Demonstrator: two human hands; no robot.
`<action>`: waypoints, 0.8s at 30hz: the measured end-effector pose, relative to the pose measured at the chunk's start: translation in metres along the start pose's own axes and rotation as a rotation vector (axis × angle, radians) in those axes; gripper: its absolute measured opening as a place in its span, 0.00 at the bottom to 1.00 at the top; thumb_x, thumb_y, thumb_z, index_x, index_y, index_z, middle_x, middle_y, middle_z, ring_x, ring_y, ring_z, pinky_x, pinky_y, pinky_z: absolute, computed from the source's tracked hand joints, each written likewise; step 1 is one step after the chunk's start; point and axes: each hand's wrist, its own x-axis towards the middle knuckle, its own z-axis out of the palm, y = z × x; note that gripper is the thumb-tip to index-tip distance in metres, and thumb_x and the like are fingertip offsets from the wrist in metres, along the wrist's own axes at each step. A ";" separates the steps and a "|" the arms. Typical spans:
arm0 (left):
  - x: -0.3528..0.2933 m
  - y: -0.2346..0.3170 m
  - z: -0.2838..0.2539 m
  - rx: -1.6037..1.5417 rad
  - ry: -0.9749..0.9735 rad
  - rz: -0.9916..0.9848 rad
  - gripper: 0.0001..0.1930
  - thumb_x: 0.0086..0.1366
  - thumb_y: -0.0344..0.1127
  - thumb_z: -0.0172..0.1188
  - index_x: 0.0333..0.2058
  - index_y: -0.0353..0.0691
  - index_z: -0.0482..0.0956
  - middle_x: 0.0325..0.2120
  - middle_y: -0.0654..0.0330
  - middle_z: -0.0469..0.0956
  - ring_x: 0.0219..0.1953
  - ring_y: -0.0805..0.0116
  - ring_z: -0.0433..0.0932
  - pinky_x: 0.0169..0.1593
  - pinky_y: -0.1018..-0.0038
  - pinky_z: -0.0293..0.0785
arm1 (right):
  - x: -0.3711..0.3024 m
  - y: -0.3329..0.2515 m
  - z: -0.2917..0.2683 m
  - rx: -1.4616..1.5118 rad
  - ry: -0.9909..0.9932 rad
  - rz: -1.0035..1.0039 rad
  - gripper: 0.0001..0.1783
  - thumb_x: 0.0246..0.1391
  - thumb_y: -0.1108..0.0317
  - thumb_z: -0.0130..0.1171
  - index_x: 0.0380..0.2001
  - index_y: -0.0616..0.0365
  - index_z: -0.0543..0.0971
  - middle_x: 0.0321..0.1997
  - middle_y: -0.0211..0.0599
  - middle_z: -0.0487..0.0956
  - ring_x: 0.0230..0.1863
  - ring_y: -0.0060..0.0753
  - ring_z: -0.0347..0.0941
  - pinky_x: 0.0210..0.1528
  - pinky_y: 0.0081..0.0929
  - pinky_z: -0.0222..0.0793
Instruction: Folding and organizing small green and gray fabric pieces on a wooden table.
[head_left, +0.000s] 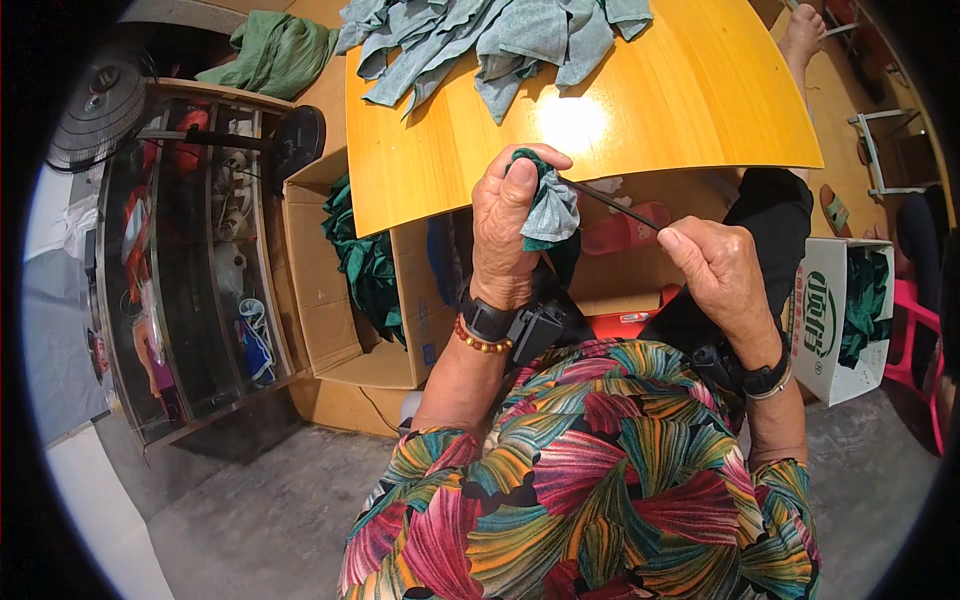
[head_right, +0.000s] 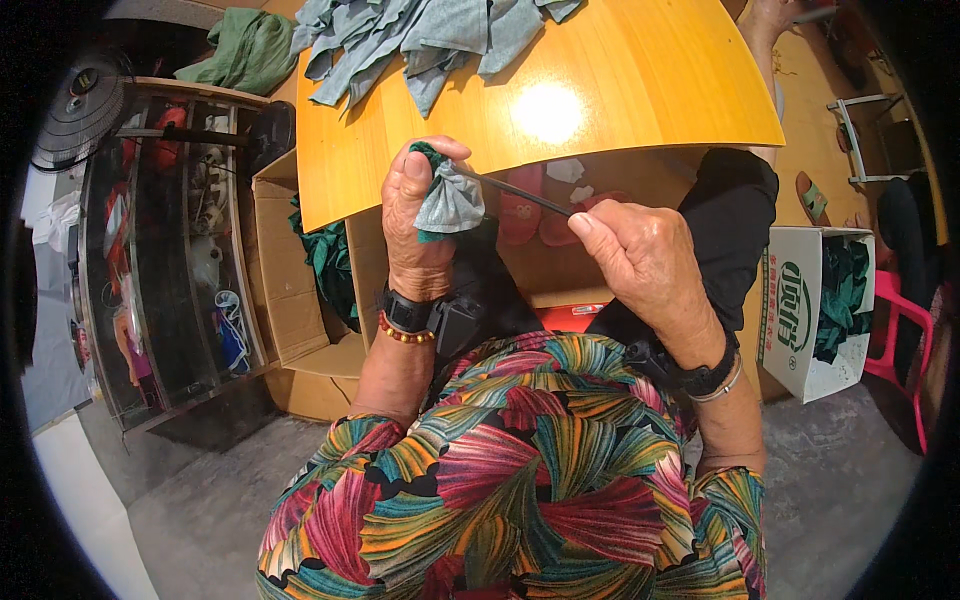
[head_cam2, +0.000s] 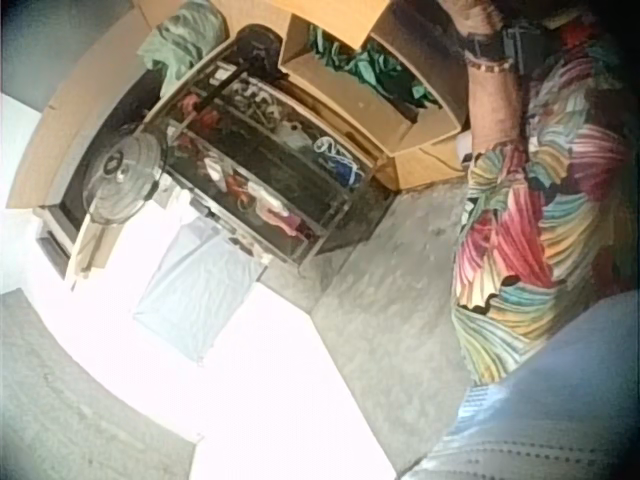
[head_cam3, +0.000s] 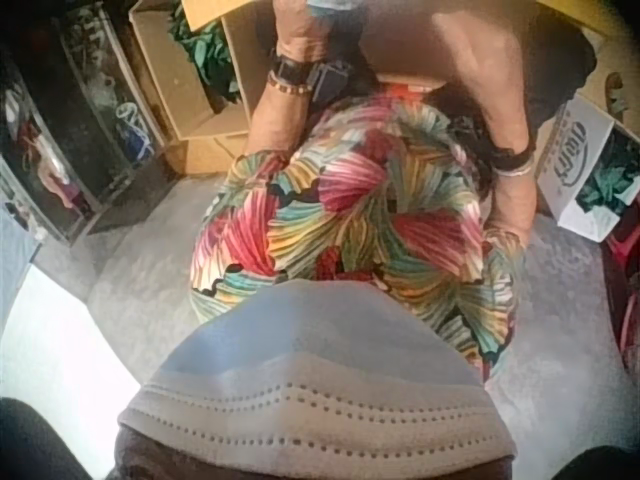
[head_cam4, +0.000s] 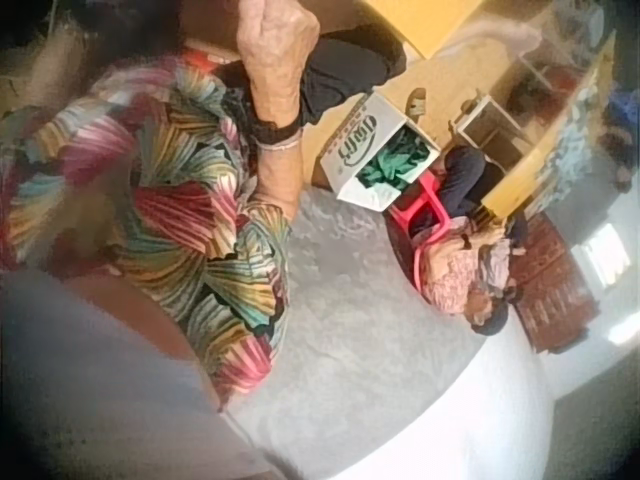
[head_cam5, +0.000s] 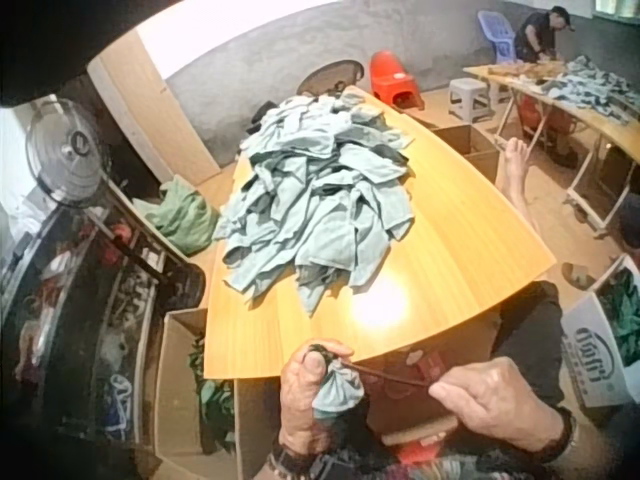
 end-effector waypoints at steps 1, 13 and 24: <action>-0.001 -0.001 -0.001 0.000 0.000 -0.001 0.21 0.61 0.50 0.53 0.34 0.33 0.73 0.19 0.66 0.70 0.20 0.81 0.68 0.24 0.86 0.63 | 0.000 0.000 0.000 0.004 -0.009 0.001 0.15 0.53 0.63 0.52 0.19 0.61 0.73 0.15 0.44 0.68 0.19 0.47 0.66 0.21 0.34 0.59; -0.018 -0.028 0.016 -0.039 -0.002 -0.103 0.19 0.63 0.49 0.50 0.35 0.35 0.71 0.17 0.66 0.70 0.15 0.81 0.63 0.18 0.83 0.58 | 0.008 0.011 0.026 0.419 -0.215 0.173 0.18 0.56 0.59 0.49 0.19 0.61 0.73 0.10 0.34 0.66 0.13 0.30 0.60 0.17 0.25 0.54; -0.005 -0.017 -0.004 -0.070 0.208 -0.024 0.17 0.64 0.45 0.49 0.34 0.34 0.72 0.18 0.68 0.68 0.19 0.80 0.66 0.22 0.85 0.61 | 0.006 0.011 0.035 0.442 -0.139 0.158 0.17 0.56 0.62 0.49 0.21 0.64 0.75 0.15 0.32 0.70 0.20 0.20 0.64 0.24 0.21 0.61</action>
